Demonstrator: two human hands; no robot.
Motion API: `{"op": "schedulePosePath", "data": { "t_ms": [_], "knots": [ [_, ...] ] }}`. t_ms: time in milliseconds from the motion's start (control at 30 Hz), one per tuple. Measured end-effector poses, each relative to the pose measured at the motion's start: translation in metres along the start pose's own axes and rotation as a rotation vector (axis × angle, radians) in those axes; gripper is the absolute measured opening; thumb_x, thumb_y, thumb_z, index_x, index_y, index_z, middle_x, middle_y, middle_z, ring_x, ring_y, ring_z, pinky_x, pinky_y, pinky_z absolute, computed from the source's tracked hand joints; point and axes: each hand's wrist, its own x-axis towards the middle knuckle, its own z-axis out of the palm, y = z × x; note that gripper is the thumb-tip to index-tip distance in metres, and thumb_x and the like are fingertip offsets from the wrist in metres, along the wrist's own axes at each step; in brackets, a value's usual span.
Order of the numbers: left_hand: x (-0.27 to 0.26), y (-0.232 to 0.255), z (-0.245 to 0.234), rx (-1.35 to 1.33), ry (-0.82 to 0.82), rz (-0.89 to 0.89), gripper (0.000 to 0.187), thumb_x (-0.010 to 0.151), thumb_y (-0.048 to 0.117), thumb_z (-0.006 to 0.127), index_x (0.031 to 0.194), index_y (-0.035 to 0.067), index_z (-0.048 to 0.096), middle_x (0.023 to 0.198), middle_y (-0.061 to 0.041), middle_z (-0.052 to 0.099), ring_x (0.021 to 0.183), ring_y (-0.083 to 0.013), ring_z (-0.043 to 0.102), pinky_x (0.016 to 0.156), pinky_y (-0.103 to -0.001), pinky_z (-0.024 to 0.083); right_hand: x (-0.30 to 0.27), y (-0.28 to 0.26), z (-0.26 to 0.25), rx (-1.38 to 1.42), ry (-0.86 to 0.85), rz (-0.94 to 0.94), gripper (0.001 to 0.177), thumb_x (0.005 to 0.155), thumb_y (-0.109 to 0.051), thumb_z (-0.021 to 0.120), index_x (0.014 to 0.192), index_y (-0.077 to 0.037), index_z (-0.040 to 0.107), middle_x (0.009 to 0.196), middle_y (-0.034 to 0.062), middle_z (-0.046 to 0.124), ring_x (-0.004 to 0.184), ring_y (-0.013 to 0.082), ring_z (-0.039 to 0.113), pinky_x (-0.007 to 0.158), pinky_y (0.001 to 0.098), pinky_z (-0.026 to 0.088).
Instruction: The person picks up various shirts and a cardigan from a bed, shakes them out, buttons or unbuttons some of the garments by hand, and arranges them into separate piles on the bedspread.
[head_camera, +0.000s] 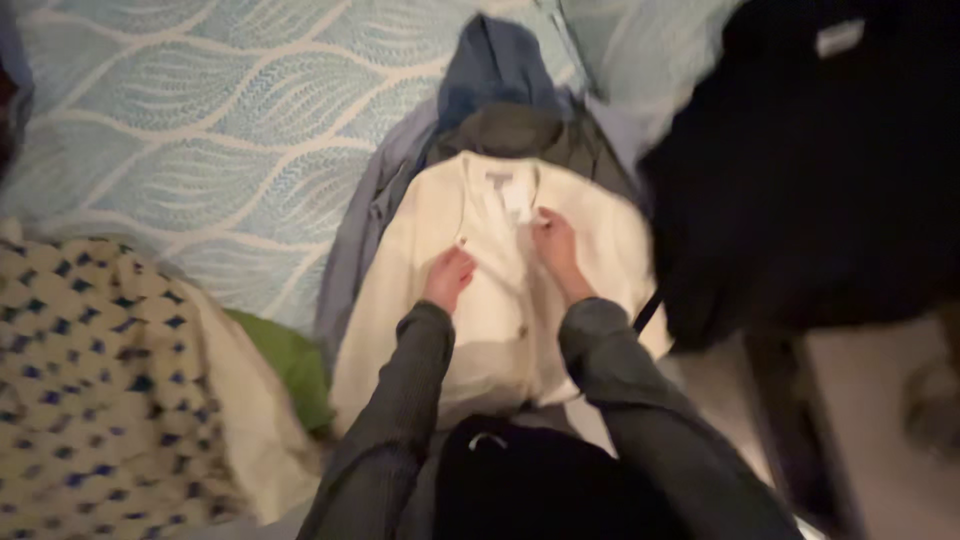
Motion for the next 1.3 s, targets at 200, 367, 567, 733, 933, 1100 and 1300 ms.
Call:
{"op": "schedulePosePath", "data": {
  "t_ms": [200,367,567,733,933,1100,1300],
  "knots": [
    [0.017,-0.010,0.054,0.105,0.264,0.223,0.027,0.093,0.021,0.073,0.111,0.002,0.069,0.093,-0.005,0.070,0.077,-0.0170,0.064,0.067,-0.033,0.053,0.054,0.011,0.023,0.271,-0.420,0.199,0.043,0.074,-0.008,0.080,0.114,-0.006,0.065,0.092,0.0017,0.073,0.079,0.0148,0.068,0.066,0.0320,0.054],
    [-0.006,-0.009,0.082,0.488,0.590,0.467,0.026,0.092,0.021,0.077,0.105,0.000,0.069,0.086,-0.008,0.071,0.074,-0.0179,0.065,0.068,-0.032,0.052,0.082,0.049,0.012,0.388,-0.628,0.200,0.017,0.092,-0.009,0.075,0.107,0.000,0.077,0.090,0.0083,0.073,0.077,0.0166,0.065,0.067,0.0288,0.052],
    [-0.046,0.013,0.086,0.457,0.683,0.636,0.031,0.089,0.020,0.078,0.106,-0.003,0.067,0.084,-0.010,0.067,0.068,-0.0163,0.064,0.063,-0.032,0.052,0.097,0.003,-0.003,0.016,-0.569,-0.464,0.043,0.071,-0.005,0.073,0.115,-0.005,0.072,0.117,0.0123,0.072,0.100,0.0282,0.066,0.082,0.0410,0.054],
    [-0.053,0.022,0.079,0.454,0.595,0.680,0.029,0.089,0.019,0.078,0.106,-0.002,0.068,0.078,-0.008,0.066,0.063,-0.0112,0.061,0.057,-0.029,0.051,0.084,-0.030,0.007,-0.461,-0.430,-1.013,0.067,0.058,-0.013,0.076,0.124,-0.005,0.069,0.134,0.0192,0.065,0.111,0.0370,0.062,0.083,0.0572,0.047],
    [-0.064,0.039,0.077,0.506,0.533,0.622,0.025,0.090,0.018,0.078,0.103,-0.002,0.069,0.078,-0.006,0.068,0.064,-0.0111,0.063,0.059,-0.029,0.051,0.116,-0.025,0.026,-0.115,-0.494,-0.522,0.036,0.095,-0.010,0.066,0.130,-0.012,0.068,0.122,0.0127,0.068,0.114,0.0344,0.063,0.099,0.0451,0.051],
    [-0.064,0.045,0.073,0.457,0.471,0.578,0.026,0.090,0.017,0.077,0.105,-0.001,0.068,0.081,-0.006,0.068,0.065,-0.0094,0.063,0.057,-0.028,0.050,0.136,-0.037,0.021,-0.009,-0.679,-0.672,0.046,0.085,-0.003,0.064,0.130,-0.009,0.068,0.117,0.0187,0.067,0.110,0.0397,0.060,0.091,0.0440,0.050],
    [-0.054,0.038,0.067,0.411,0.409,0.552,0.030,0.087,0.014,0.079,0.109,-0.001,0.065,0.091,-0.005,0.069,0.068,-0.0091,0.065,0.059,-0.027,0.052,0.112,-0.013,0.011,-0.336,-0.760,-0.164,0.022,0.091,-0.019,0.066,0.111,-0.016,0.073,0.105,0.0078,0.075,0.103,0.0285,0.073,0.093,0.0393,0.056]
  ]
}}
